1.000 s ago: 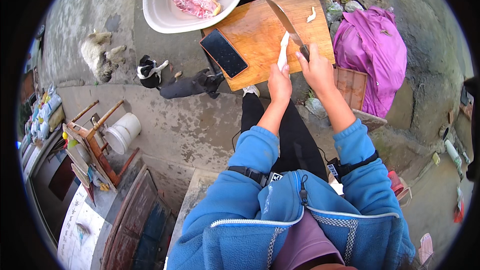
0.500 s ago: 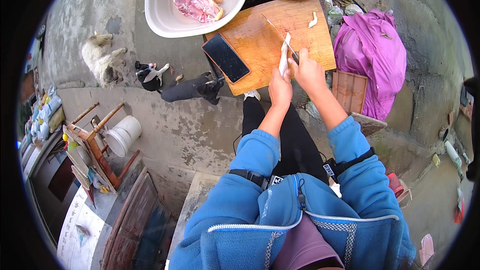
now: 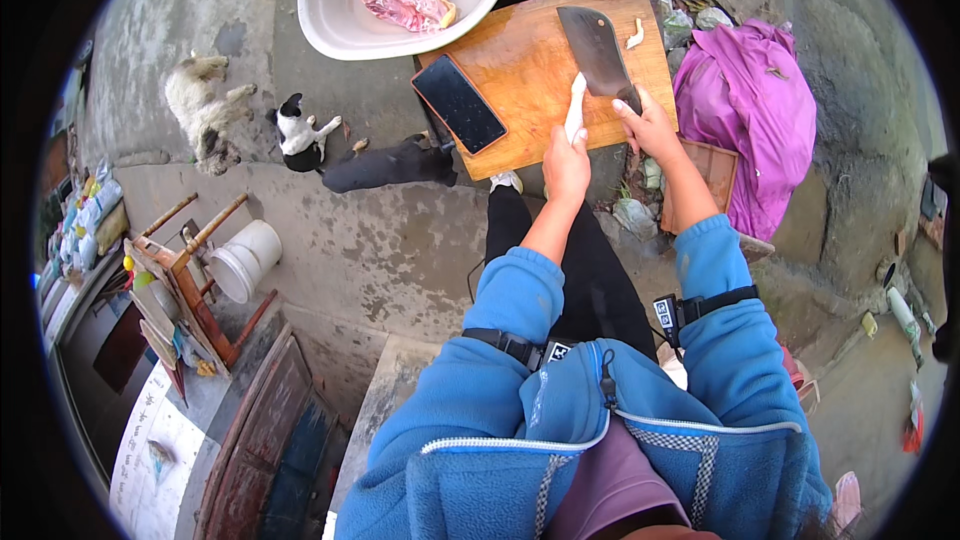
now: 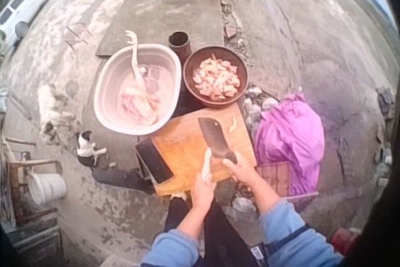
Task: The person uses a cleaver to cut raw chicken pieces on a wooden cutting board. They separate parts of the chicken, including legs and other pieces, and place the cut portions into a nearby bowl. A dog is present nearby and receives a small piece of meat.
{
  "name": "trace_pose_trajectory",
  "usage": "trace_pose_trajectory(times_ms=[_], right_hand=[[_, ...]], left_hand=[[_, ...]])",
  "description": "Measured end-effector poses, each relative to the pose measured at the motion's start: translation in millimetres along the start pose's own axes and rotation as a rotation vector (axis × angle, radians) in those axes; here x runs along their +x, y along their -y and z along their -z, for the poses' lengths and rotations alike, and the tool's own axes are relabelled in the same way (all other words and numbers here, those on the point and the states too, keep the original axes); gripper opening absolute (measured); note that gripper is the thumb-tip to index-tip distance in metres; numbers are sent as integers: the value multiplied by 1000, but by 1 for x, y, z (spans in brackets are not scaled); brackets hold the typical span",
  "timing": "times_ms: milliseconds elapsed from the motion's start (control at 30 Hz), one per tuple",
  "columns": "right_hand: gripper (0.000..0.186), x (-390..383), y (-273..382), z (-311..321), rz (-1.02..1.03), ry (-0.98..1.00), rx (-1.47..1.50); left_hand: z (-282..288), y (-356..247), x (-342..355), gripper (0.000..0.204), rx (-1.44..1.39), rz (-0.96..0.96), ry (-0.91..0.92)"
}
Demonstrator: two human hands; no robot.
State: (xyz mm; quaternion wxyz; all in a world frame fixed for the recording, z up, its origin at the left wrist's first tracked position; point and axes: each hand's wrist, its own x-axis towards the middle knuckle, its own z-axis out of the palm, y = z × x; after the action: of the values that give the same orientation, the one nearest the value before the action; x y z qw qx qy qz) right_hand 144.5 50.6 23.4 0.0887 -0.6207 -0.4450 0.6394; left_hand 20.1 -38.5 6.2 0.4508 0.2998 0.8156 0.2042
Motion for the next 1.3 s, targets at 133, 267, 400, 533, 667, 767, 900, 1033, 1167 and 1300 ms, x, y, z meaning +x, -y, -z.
trace_pose_trajectory(times_ms=[133,267,400,533,667,767,900,1033,1167,1300], right_hand=[[31,-10,4,-27,374,-328,-682],[31,-19,10,-44,395,-305,-749],[30,-30,25,-29,430,-395,-309],[33,-39,46,-20,554,-475,-300],[33,-28,44,-36,461,-401,-625],[35,-11,27,-44,350,-291,-749],[35,1,10,-35,290,-268,-639],[31,-7,22,-20,246,-194,-372],[32,-29,37,-25,511,-362,-558],[32,-34,37,-34,697,-523,-352]], left_hand=[[0,2,2,31,19,10,8],[1,3,4,31,-56,-9,-28],[3,0,3,32,29,19,1],[4,-3,2,31,43,34,4],[4,-4,2,31,43,31,12],[5,-2,0,31,60,22,9],[4,0,0,32,6,15,3],[3,0,3,32,51,38,19],[3,-1,2,32,46,34,34],[5,-4,-1,32,74,10,16]])
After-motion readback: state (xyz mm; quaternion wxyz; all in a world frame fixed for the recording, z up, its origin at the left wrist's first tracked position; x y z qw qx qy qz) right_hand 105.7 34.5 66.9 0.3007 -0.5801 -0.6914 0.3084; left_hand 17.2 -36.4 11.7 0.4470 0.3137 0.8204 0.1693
